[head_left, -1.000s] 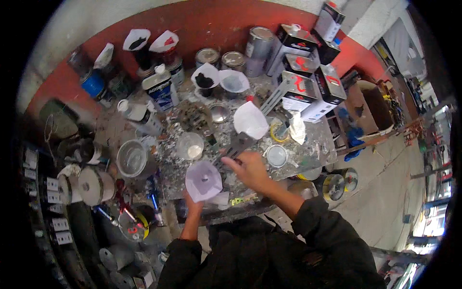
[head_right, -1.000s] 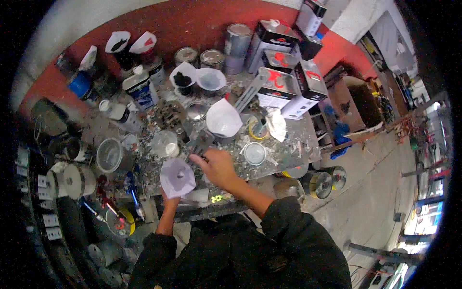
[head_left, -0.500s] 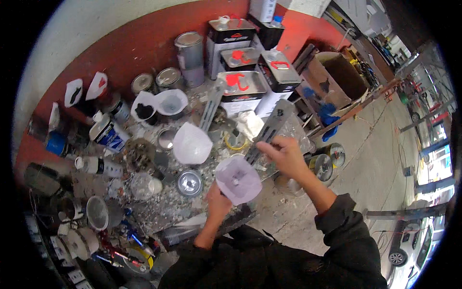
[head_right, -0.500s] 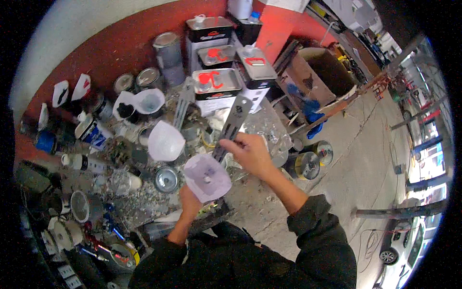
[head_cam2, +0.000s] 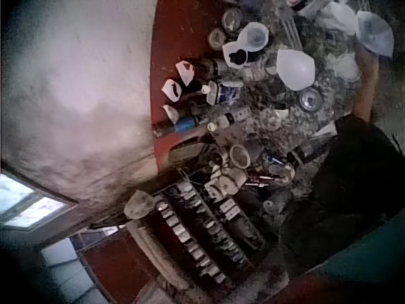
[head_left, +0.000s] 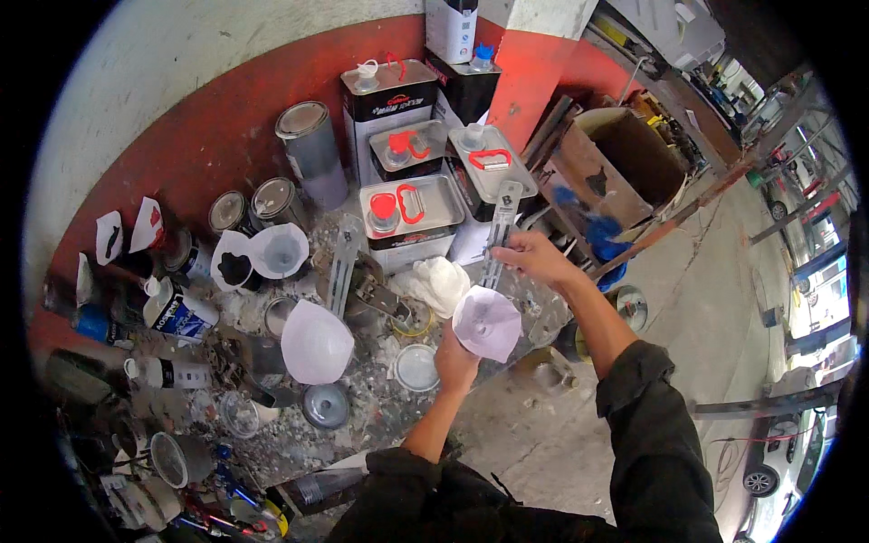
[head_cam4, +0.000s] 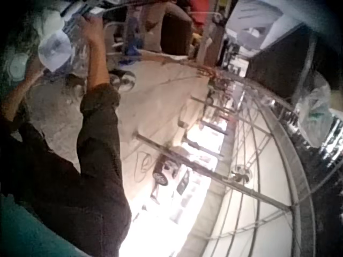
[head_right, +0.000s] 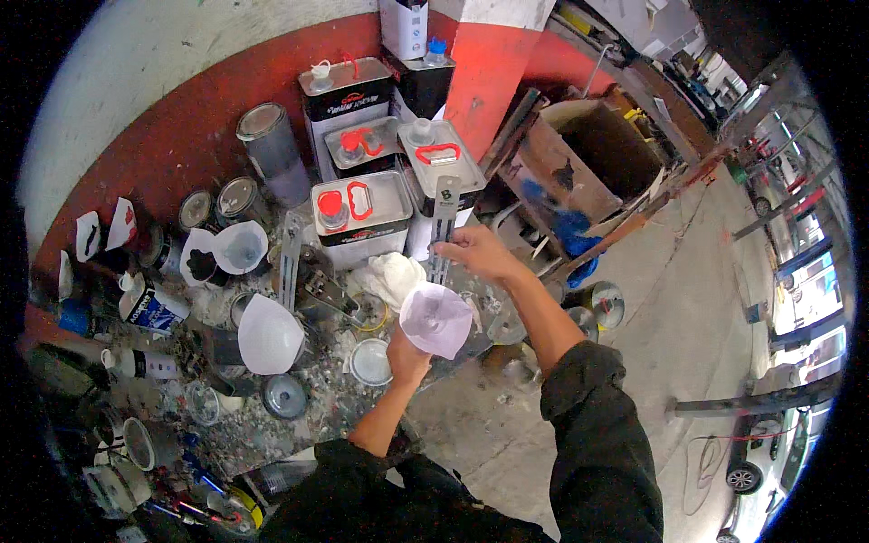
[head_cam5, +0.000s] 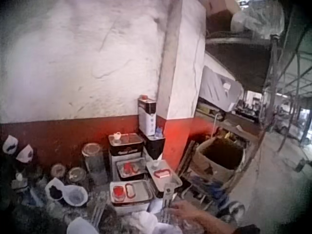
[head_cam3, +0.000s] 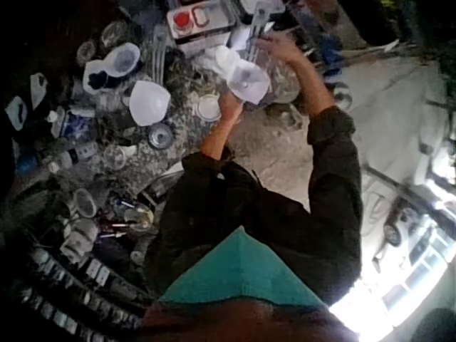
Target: The person opens paint cans and pours contents into a measuring cup, then uses a funnel to transfer the mixture into a spray gun. They walk to a paint booth and wipe a white car fender with a cloth.
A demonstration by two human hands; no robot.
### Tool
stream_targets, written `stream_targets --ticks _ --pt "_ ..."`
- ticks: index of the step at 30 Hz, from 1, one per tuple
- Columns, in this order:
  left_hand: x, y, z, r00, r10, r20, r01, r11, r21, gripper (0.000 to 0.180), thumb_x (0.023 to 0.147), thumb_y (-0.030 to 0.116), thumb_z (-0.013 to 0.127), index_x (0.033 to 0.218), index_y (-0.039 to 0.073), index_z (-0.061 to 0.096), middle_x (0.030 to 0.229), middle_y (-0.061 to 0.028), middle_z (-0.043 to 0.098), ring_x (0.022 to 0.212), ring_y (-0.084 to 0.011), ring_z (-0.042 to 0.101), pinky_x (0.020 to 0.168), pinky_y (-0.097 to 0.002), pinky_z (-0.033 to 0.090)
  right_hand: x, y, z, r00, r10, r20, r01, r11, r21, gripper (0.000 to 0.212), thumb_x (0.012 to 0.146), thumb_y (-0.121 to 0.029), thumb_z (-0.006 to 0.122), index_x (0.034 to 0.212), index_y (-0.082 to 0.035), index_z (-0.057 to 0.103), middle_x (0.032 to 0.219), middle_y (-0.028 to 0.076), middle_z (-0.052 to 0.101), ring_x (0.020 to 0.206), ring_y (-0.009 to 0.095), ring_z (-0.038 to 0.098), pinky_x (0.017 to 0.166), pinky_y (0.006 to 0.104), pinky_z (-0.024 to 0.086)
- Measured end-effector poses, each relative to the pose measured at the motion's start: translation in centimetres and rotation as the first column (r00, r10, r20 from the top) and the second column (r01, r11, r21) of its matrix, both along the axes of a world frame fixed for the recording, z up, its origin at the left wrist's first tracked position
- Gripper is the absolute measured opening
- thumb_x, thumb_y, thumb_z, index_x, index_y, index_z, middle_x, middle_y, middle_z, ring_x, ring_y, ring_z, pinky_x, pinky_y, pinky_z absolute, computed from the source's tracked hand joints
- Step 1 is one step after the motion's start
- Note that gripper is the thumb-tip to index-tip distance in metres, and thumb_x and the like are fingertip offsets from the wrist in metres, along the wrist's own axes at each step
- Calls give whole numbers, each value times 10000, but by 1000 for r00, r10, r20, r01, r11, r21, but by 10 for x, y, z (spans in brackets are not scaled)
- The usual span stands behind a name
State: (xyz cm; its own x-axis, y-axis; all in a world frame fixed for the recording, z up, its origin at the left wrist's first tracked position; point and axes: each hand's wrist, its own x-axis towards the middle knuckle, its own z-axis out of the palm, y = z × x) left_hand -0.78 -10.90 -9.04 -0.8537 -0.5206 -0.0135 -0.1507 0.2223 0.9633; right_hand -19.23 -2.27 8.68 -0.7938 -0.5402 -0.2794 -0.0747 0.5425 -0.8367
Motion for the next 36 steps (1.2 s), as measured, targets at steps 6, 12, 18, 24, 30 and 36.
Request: stream_targets --ticks 6,12,18,24,30,36 --pt "0 -3 0 998 -13 54 18 996 -92 702 689 204 817 1285 93 463 1046 -152 680 904 -351 665 760 -432 505 -16 -6 -13 996 82 46 -82 997 -11 225 854 -263 742 927 -54 703 753 -44 604 661 49 502 561 233 394" --pt "19 -19 30 974 -90 207 73 993 88 718 698 158 799 1315 96 440 1149 -105 665 712 -219 664 701 -370 498 -17 -12 -5 995 96 24 -96 995 6 250 850 -257 741 1005 -66 702 781 -46 612 678 49 508 578 226 395" --pt "69 -33 65 981 -139 133 124 986 113 708 717 91 778 1330 86 425 1239 -92 638 679 -200 649 650 -349 504 -32 -6 -22 997 80 16 -80 996 39 290 796 -263 793 907 -18 684 811 18 645 745 89 560 620 266 451" --pt "148 -60 97 956 -225 186 206 972 118 689 735 91 781 1333 112 439 1257 -78 626 689 -178 644 643 -340 520 -15 -4 5 994 -54 90 55 998 -9 305 790 -175 778 1003 17 676 912 51 691 836 114 616 738 271 499" --pt "232 -96 133 954 -174 246 136 977 163 664 773 81 784 1325 84 415 1292 -46 619 695 -102 624 614 -255 504 6 10 9 933 -185 -310 140 977 -164 257 819 -159 746 981 26 671 839 18 675 724 79 590 610 239 470" --pt "315 -126 121 969 47 242 -96 976 194 528 812 47 745 1265 50 475 1162 -71 671 698 -83 624 634 -251 514 108 -33 28 953 -239 -187 174 935 -308 140 857 -132 704 918 -8 684 745 -12 641 616 26 512 541 199 400"
